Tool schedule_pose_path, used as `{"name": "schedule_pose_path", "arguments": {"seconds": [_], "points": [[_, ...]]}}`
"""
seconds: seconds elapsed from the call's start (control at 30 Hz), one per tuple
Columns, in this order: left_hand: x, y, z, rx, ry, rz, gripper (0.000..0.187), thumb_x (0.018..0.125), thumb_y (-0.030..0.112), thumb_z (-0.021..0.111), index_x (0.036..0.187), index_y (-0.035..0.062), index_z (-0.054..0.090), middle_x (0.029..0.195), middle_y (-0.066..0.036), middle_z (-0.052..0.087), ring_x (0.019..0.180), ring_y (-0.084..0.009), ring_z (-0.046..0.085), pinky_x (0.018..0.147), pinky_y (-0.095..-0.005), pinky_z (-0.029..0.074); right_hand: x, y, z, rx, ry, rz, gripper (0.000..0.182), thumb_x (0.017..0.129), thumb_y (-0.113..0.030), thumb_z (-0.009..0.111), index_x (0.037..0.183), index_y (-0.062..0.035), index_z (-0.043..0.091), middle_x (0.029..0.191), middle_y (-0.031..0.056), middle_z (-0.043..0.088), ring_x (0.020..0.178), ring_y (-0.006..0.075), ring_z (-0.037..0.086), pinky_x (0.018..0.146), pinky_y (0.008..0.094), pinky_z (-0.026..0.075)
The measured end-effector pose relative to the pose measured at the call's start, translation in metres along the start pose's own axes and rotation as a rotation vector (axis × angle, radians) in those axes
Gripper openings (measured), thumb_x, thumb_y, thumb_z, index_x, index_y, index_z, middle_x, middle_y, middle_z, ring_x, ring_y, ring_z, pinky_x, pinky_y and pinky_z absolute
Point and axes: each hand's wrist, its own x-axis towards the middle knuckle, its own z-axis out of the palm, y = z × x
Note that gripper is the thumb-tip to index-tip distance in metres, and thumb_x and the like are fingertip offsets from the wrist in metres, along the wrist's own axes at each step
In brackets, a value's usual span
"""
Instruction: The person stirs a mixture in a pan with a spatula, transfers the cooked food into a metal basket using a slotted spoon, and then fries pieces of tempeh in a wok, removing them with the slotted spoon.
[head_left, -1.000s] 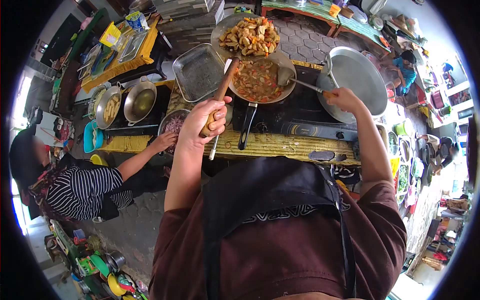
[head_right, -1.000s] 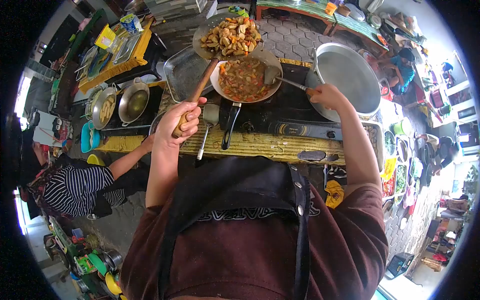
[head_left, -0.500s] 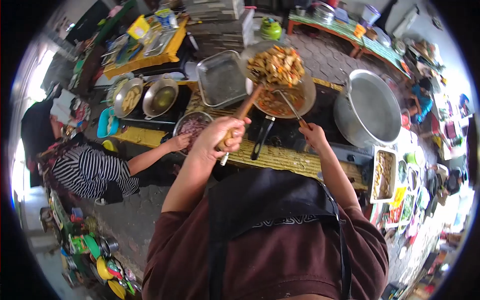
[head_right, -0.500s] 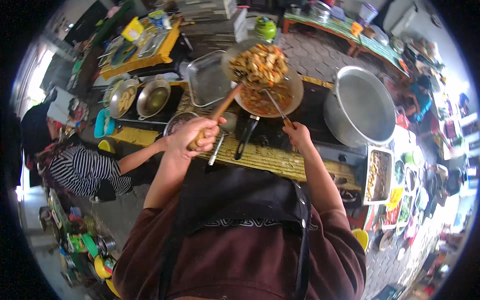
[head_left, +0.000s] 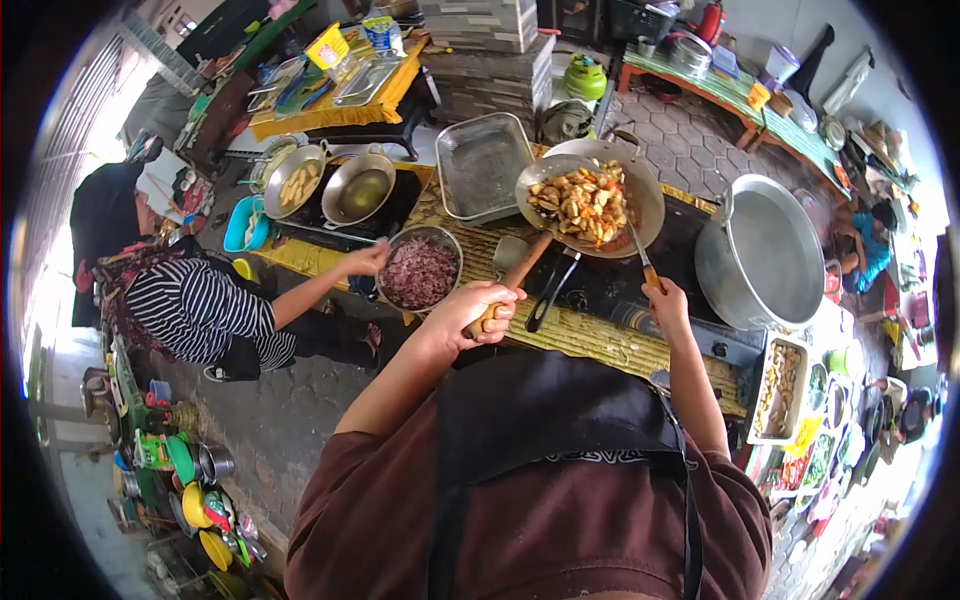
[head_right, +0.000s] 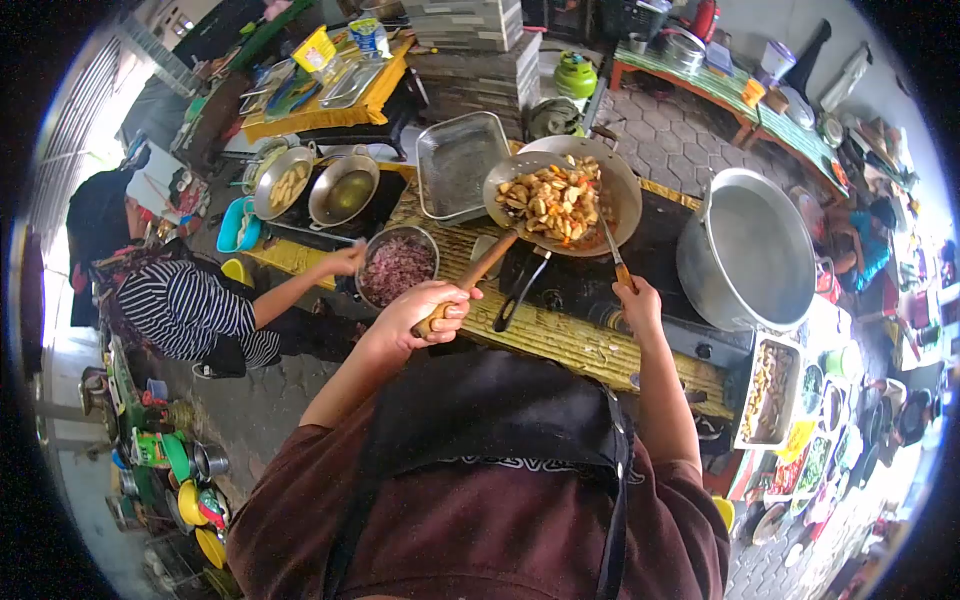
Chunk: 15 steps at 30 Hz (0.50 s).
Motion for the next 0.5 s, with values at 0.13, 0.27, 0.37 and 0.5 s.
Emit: {"name": "schedule_pose_path", "arguments": {"seconds": [0.13,0.27,0.37,0.5], "points": [[0.004,-0.005,-0.008,-0.017,0.001,-0.013,0.014,0.089,0.009,0.050,0.100,0.0001,0.050,0.061,0.000,0.043,0.041,-0.0079,0.040,0.033,-0.0223,0.031,-0.010,-0.007,-0.015,-0.084,0.069,-0.027,0.029,0.078,-0.021,0.066,0.100,-0.0014,0.060,0.059,0.0005,0.047,0.047,0.0084,0.043,0.041,0.0267,0.033],[0.008,-0.006,-0.009,0.033,0.018,0.004,0.014,0.087,0.008,0.048,0.098,0.0002,0.051,0.061,0.000,0.043,0.041,-0.0070,0.040,0.033,-0.0218,0.031,-0.017,-0.009,-0.030,-0.049,0.108,0.000,0.031,0.077,-0.021,0.066,0.101,-0.0013,0.061,0.059,0.0008,0.048,0.047,0.0091,0.044,0.043,0.0270,0.035],[0.012,-0.003,-0.004,0.069,0.040,-0.001,0.014,0.087,0.008,0.048,0.099,-0.0002,0.050,0.061,0.000,0.043,0.041,-0.0068,0.039,0.033,-0.0216,0.030,-0.026,-0.017,-0.037,-0.094,0.136,-0.040,0.034,0.077,-0.022,0.066,0.102,-0.0009,0.061,0.060,0.0014,0.049,0.048,0.0091,0.044,0.044,0.0276,0.036],[0.027,-0.002,-0.009,0.061,0.039,-0.040,0.016,0.087,0.009,0.048,0.100,-0.0010,0.049,0.061,0.000,0.042,0.041,-0.0068,0.038,0.032,-0.0217,0.030,-0.043,-0.022,-0.048,-0.251,0.168,-0.139,0.040,0.077,-0.025,0.066,0.107,-0.0010,0.059,0.070,0.0102,0.059,0.056,0.0165,0.055,0.054,0.0308,0.043]]}}
